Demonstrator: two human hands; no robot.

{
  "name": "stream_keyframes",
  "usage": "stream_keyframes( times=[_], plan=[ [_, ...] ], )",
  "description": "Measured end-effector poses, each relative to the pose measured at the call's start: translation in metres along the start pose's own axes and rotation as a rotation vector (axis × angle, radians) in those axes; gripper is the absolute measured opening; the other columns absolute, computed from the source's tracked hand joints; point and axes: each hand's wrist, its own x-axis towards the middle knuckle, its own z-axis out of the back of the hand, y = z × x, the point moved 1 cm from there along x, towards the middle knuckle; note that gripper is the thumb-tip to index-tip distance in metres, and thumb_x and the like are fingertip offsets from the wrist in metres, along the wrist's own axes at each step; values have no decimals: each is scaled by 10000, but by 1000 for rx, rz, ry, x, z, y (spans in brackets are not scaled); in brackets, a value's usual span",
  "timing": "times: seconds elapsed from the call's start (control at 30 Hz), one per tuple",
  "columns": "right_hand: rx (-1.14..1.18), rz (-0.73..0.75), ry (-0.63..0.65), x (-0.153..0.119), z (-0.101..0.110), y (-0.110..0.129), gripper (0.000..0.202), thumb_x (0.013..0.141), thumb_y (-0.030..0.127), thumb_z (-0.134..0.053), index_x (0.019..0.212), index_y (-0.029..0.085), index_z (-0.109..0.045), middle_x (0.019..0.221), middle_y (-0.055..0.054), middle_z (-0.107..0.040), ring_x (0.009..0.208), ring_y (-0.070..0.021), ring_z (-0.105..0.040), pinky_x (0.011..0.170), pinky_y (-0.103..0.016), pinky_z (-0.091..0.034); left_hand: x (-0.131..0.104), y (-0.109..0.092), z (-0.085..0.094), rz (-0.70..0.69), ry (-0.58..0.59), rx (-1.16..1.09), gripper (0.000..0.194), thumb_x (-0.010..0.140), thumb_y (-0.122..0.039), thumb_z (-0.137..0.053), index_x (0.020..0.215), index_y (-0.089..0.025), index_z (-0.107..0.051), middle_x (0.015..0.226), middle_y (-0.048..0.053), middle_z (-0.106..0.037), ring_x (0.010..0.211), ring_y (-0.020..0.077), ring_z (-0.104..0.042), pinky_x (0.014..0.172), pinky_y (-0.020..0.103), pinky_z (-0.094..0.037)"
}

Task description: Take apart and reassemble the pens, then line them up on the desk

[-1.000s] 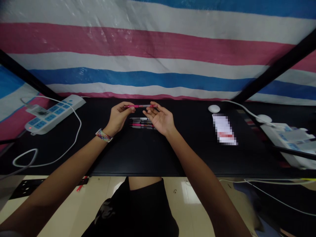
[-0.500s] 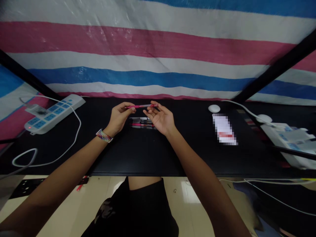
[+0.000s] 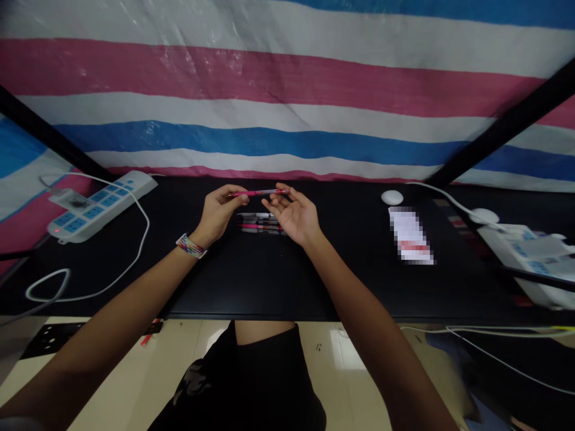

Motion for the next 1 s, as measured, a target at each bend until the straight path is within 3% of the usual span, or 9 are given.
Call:
stream_keyframes(
  times=[0.13,0.3,0.5,0.67,1.0],
  plan=[
    [-114,40,-14,2,2,1,339,913,513,-720,1106,242,-783,934,-53,-741,891,-224,-718,1113,-502,-622,1,0,1,-11,-1,42,174,864,-322,-888,975,-206,-819,958,59,-814,878,186,-741,869,348,-607],
    [-516,313,-127,15,20,0,197,798,406,-882,923,270,-813,824,-8,-711,759,-193,-660,907,-442,-631,4,1,5,-42,-28,155,208,859,-343,-890,1003,-203,-837,975,70,-834,903,204,-749,888,363,-607],
    [-956,423,-58,21,38,2,71,810,305,-784,858,260,-812,937,-52,-769,878,-251,-708,928,-468,-586,3,6,10,-67,35,359,179,930,-369,-814,1010,-217,-862,976,76,-851,889,229,-757,856,370,-582],
    [-1302,429,34,16,39,4,134,828,168,-717,857,263,-807,895,-57,-744,902,-284,-670,971,-497,-540,2,12,13,-87,79,530,59,901,-254,-801,904,-248,-859,890,57,-834,827,241,-732,836,377,-552],
    [-1427,458,87,16,39,2,189,878,160,-656,834,274,-801,909,-83,-716,958,-320,-636,968,-512,-513,2,15,12,-170,127,730,136,816,-138,-749,795,-260,-806,822,47,-770,806,258,-646,952,463,-480]
  ],
)
